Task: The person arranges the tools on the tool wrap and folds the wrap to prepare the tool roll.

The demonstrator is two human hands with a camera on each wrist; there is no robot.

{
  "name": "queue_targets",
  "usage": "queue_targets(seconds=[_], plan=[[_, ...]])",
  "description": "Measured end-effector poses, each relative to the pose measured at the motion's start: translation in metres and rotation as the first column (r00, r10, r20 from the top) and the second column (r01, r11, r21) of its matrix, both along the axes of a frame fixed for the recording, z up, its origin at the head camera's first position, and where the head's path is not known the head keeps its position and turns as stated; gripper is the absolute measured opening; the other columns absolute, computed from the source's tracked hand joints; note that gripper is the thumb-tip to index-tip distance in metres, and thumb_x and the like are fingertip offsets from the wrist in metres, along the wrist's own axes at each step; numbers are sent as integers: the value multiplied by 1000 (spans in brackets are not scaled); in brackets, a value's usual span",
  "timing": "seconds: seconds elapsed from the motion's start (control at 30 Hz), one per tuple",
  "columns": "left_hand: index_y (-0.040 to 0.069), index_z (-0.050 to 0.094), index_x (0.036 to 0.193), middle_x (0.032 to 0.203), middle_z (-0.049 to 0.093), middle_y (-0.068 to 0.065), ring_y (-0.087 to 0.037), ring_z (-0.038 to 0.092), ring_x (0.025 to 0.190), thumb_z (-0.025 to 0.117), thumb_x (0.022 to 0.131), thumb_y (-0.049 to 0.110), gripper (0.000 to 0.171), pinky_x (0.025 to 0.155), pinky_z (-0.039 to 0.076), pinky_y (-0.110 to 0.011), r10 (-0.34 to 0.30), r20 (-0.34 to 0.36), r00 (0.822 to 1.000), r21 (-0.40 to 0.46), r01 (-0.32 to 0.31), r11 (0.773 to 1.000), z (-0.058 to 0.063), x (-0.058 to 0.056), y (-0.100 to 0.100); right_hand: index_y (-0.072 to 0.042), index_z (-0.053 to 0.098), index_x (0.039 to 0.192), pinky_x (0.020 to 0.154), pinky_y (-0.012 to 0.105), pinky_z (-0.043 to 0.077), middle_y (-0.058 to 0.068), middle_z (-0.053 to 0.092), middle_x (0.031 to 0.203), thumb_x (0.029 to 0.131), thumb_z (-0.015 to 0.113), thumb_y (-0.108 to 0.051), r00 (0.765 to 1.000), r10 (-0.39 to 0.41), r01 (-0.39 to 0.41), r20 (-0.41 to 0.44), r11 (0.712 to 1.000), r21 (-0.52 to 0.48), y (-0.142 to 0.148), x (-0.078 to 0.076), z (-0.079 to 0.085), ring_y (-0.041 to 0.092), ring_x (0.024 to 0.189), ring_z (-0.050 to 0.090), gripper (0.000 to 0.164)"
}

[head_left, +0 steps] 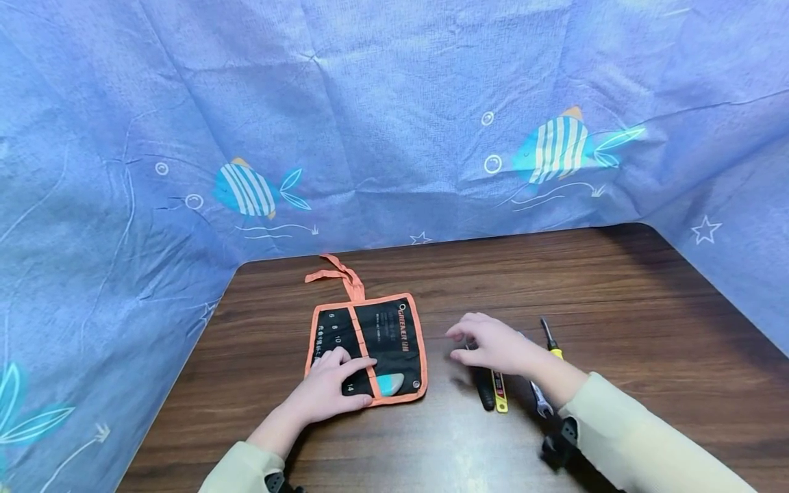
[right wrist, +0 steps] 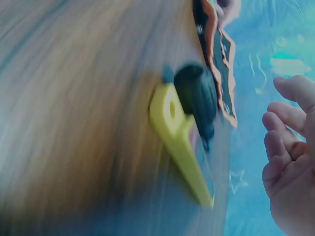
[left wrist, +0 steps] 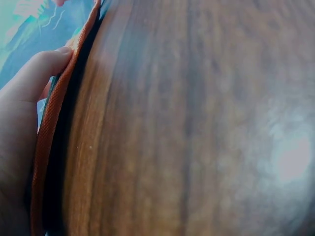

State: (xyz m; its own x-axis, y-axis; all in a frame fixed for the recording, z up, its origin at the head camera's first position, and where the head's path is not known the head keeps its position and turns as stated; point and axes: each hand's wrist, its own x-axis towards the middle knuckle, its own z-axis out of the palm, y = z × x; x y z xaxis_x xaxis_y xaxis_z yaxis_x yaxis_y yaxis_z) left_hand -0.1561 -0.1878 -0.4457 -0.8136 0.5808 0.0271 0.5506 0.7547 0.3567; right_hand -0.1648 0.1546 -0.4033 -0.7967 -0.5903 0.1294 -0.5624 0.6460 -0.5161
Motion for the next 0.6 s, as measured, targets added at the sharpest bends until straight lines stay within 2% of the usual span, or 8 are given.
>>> queue_targets(seconds=[0.47,0.6], plan=[[38,54,127,83,34,10,-10,33,76,65,77,57,54,68,27,-33,23,9,1000,2,-23,1000,0,0,2,-6,67,104,70,29,45,-3,61,97,84,69,-23,986,-148,142,-75,987,-71,58,17,0,13,82,56,27],[37,54,125,84,35,10,-9,34,78,65,77,58,54,69,28,-33,29,26,999,4,-29,1000,0,0,2,-5,67,105,67,28,45,-3,60,96,83,70,-22,979,-197,192,-50,978,-86,71,22,-4,14,80,55,28]])
